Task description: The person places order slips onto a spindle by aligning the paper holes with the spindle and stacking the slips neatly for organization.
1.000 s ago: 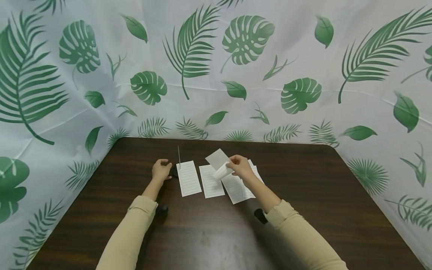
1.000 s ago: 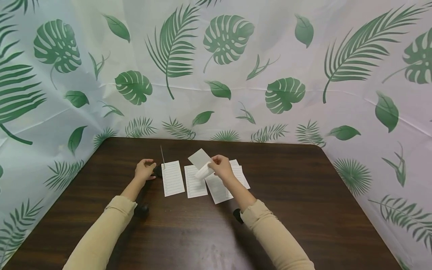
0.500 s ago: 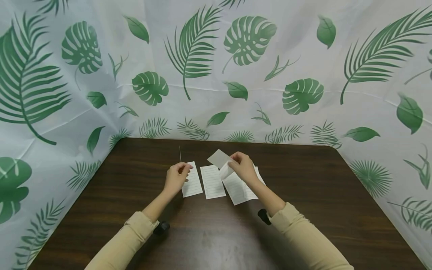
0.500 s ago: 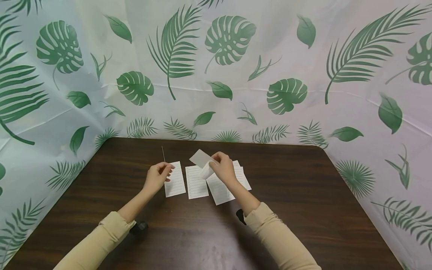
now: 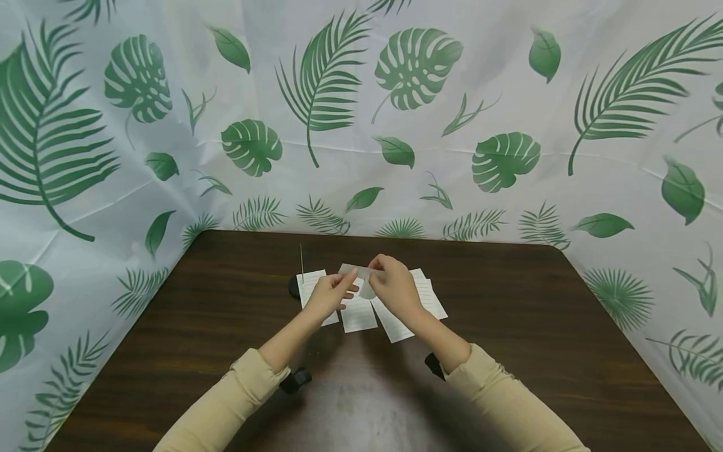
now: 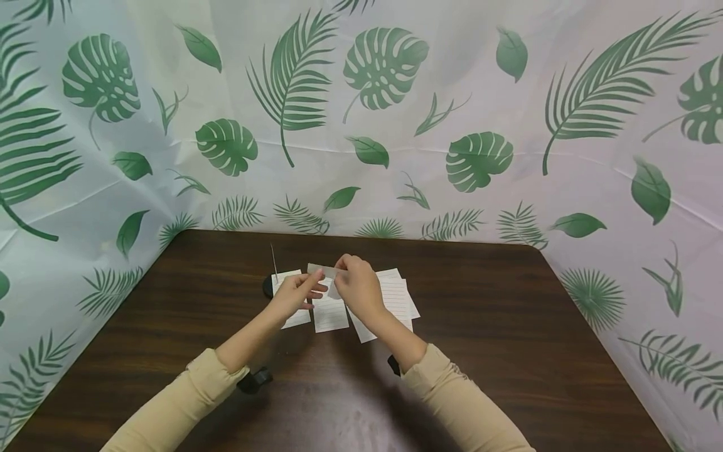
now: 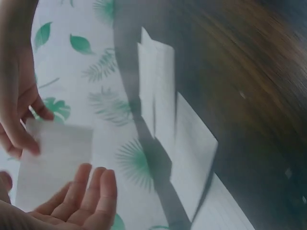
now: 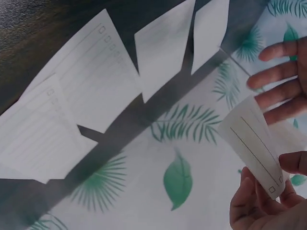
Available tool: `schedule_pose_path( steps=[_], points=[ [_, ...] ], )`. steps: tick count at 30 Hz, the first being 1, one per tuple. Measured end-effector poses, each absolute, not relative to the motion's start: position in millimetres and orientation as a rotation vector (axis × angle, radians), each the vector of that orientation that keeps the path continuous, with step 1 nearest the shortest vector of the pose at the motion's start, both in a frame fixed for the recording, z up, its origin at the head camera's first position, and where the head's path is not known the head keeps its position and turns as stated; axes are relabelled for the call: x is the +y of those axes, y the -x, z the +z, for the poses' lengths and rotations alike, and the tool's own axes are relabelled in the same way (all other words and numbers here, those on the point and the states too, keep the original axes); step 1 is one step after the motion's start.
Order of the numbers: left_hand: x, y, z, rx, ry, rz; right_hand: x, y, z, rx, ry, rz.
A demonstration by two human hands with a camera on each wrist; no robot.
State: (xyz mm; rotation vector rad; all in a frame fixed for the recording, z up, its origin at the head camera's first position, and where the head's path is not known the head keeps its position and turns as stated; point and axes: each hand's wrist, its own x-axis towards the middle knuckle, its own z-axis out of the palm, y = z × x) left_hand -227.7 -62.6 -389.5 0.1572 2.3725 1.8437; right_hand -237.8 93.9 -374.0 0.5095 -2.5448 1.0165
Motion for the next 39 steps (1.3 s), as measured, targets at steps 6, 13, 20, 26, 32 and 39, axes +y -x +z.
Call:
schedule_pose_path(
  steps=[6,13,20,26,32,39],
  points=[
    [-52.2,226.8,-383.3,2.258,-0.063,1.942,85.1,230.2,-374.6,-2.380,-0.712,0.482],
    [-44.6,225.5,-377.1,2.202,0.125,2.085,78.1,223.8,-373.9,-2.199,-0.780,0.192],
    [-49.4,228.3,-377.2,2.206,0.124,2.102,81.9,220.6,-374.9,-2.267,-0.794,0.307],
    [-54.0,227.8,-377.0,2.221,0.073,2.130,93.2,225.7,-376.6,-2.335,-0.724,0.557],
    [-60.8,228.0,-373.0,2.282,0.048,2.136,107.5,231.4,-382.1,-2.526,-0.640,0.918],
    [-71.3,230.4,-365.2,2.353,-0.079,2.068,119.5,233.1,-379.7,-2.699,-0.560,1.395]
  ],
)
